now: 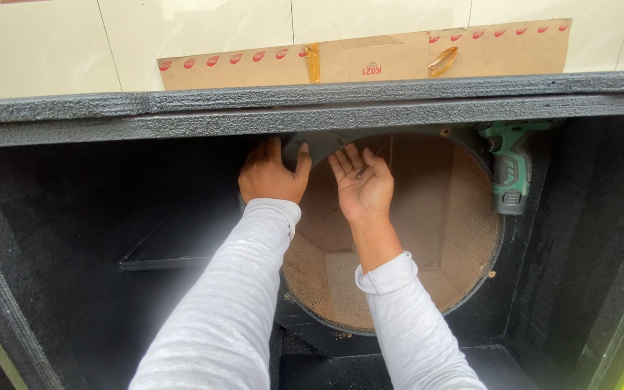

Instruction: Assembling a speaker cabinet by installing a metal bracket and screws using a power drill

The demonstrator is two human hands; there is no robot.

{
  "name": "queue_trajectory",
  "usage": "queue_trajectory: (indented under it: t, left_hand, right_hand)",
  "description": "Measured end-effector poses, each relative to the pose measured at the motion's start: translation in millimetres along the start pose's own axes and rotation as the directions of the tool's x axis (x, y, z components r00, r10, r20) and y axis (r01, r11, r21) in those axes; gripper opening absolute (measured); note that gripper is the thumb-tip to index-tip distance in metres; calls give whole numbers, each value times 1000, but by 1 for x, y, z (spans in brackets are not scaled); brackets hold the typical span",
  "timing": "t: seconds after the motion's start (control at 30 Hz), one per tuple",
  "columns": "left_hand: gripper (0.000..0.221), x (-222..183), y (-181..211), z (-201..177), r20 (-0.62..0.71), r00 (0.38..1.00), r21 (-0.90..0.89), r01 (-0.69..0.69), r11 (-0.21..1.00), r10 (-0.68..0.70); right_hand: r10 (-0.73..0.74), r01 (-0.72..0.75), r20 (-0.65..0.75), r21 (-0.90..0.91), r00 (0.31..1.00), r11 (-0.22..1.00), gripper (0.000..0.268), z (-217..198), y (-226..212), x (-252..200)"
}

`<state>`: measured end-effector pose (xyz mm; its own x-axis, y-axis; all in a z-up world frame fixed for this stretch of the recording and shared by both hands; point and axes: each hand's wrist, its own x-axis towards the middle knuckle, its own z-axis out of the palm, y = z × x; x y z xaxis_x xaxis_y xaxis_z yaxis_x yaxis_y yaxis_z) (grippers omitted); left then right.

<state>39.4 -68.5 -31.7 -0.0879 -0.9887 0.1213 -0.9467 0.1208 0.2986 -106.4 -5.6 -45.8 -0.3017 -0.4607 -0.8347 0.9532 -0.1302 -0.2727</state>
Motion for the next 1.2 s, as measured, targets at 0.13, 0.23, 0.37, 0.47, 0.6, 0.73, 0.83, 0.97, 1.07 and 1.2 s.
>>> queue_trajectory:
  t: [0.13,0.23,0.37,0.47,0.6,0.73,0.83,0.97,1.07,1.2]
  left_hand:
    - [45,1,0,-1,-39,999,-7,-9,1000,9]
    - [45,1,1,-3,-48,999,-11,-8,1000,8]
    - [45,2,2,-3,-58,998,-14,-10,1000,10]
    - [46,1,1,-1,-63,998,-9,-5,1000,5]
    - [45,1,0,0,-59,998,-19,-8,1000,7]
    - [46,3,2,0,-68,998,-35,6,999,-8]
    - [46,2,2,-1,-65,998,-46,19,999,-22]
    - [50,1,2,0,-24,999,-48,43,998,-44]
    - [49,0,2,1,-19,999,-46,46,998,-46]
    - [48,0,2,0,-23,999,-33,40,999,-41]
  right_hand:
    - [30,-30,3,-20,1000,999,15,-6,-5,7]
    - [34,-34,-1,-43,999,998,16,-3,-7,6]
    - [87,-87,14,-46,996,995,28,1,-21,5]
    - [123,-122,6,-84,992,989,27,2,-25,6]
    - [71,-77,-32,-228,997,971,25,6,-24,1]
    - [-61,46,0,-637,998,770,21,2,-28,-23]
    - [-241,225,137,-895,961,385,29,4,-36,-44]
    - [-253,394,331,-880,909,264,30,24,-56,-65]
    - [-252,399,338,-880,907,258,15,30,-62,-57]
    - [-222,441,391,-860,893,257,16,45,-64,-47]
